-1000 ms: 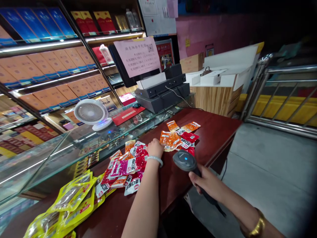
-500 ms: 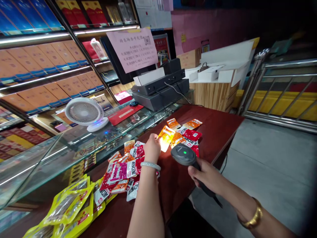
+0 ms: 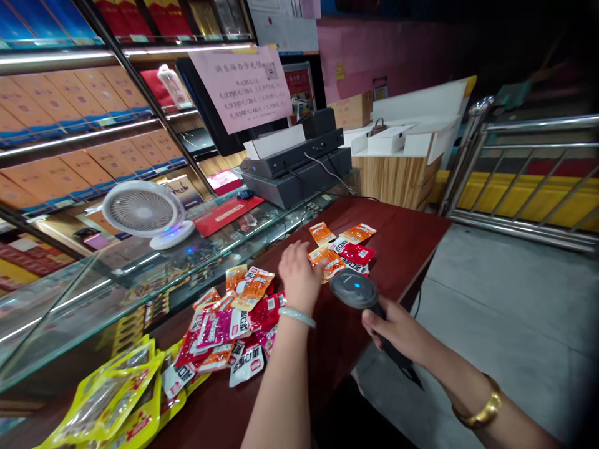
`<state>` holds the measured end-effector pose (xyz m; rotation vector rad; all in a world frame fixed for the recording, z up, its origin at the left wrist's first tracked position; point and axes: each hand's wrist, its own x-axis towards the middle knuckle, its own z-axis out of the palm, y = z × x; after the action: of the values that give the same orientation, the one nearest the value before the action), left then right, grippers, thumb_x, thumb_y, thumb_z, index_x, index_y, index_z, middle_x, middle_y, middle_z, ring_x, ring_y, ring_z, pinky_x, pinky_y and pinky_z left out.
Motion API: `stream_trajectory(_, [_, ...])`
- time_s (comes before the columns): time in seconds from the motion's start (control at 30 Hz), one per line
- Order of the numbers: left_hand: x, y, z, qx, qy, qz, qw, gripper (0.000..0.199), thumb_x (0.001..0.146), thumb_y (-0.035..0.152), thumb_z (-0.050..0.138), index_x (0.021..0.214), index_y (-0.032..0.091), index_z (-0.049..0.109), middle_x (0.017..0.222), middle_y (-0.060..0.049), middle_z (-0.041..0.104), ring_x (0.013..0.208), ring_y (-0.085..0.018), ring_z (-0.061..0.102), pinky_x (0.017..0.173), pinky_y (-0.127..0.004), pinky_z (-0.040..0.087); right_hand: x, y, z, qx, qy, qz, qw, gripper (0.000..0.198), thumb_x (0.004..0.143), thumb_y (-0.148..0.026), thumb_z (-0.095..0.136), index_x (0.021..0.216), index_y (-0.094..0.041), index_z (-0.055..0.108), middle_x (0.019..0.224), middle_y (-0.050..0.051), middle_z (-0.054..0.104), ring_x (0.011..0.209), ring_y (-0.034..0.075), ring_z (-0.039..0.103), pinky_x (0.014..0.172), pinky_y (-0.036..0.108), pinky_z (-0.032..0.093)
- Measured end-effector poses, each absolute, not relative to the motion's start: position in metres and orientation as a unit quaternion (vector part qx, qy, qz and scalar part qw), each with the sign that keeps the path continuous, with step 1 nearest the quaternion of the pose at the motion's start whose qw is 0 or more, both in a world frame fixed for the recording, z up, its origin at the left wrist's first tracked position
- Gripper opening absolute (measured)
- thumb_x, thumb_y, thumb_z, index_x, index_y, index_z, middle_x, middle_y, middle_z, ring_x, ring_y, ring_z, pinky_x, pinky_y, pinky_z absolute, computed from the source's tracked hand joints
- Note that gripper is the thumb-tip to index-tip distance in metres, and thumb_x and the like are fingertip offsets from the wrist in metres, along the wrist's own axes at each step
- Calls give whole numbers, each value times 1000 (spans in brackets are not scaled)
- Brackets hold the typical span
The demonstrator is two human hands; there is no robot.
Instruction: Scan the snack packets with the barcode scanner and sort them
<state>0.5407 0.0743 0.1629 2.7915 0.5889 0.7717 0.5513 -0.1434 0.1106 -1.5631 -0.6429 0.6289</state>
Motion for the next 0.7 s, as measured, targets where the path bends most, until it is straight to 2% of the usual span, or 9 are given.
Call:
stream_trajectory(0.1, [554, 57, 138, 975, 132, 146, 104, 65, 92, 37, 50, 152, 17, 35, 159, -14, 36, 150, -28, 23, 120, -48, 19, 556, -149, 108, -683, -278, 259, 624, 49, 89, -70, 52, 86, -22, 46, 56, -7, 51, 43, 10, 48, 47, 23, 40])
stream_trajectory(0.17, [555, 55, 131, 985, 118, 78, 101, 67, 92, 33, 50, 155, 22, 31, 160, -11, 34, 149, -28, 27, 122, -54, 13, 558, -152, 107, -682, -276, 255, 628, 48, 90, -69, 52, 87, -22, 46, 55, -8, 51, 42, 10, 49, 46, 23, 40])
stream_trajectory(0.23, [553, 59, 131, 987, 121, 50, 91, 63, 90, 29, 52, 152, 31, 38, 158, -9, 39, 143, -28, 39, 120, -56, 16, 558, -153, 106, -679, -275, 256, 631, 47, 90, -69, 52, 86, -22, 46, 56, -8, 51, 42, 10, 49, 46, 23, 41])
stream_trajectory(0.3, [551, 66, 133, 983, 145, 54, 98, 57, 89, 21, 53, 144, 36, 50, 153, -9, 46, 132, -28, 53, 115, -51, 31, 558, -153, 106, -677, -276, 256, 633, 47, 90, -68, 53, 86, -22, 46, 57, -8, 51, 42, 10, 49, 46, 23, 41])
stream_trajectory(0.4, [550, 81, 136, 970, 162, 81, 159, 52, 86, 10, 50, 130, 33, 66, 137, -12, 61, 118, -24, 64, 105, -38, 45, 559, -154, 106, -674, -280, 251, 635, 47, 90, -68, 53, 85, -22, 46, 58, -8, 51, 42, 9, 49, 45, 22, 41])
stream_trajectory(0.53, [550, 100, 139, 935, 161, 172, 266, 47, 73, -3, 48, 95, 22, 81, 121, -9, 70, 112, -20, 64, 103, -32, 47, 562, -153, 110, -665, -279, 248, 647, 48, 89, -69, 55, 86, -22, 46, 58, -8, 50, 42, 9, 49, 45, 22, 41])
stream_trajectory(0.63, [546, 111, 147, 903, 154, 223, 332, 44, 62, -5, 43, 70, 20, 79, 114, -7, 71, 107, -19, 65, 98, -32, 50, 565, -152, 118, -641, -270, 257, 671, 47, 89, -67, 56, 86, -22, 46, 61, -8, 50, 41, 8, 50, 44, 22, 41])
stream_trajectory(0.7, [542, 118, 153, 894, 121, 225, 369, 40, 58, -2, 41, 60, 19, 75, 109, -5, 72, 102, -18, 65, 93, -31, 51, 567, -150, 125, -613, -272, 269, 691, 46, 90, -66, 56, 84, -21, 46, 63, -7, 51, 42, 7, 50, 43, 21, 42])
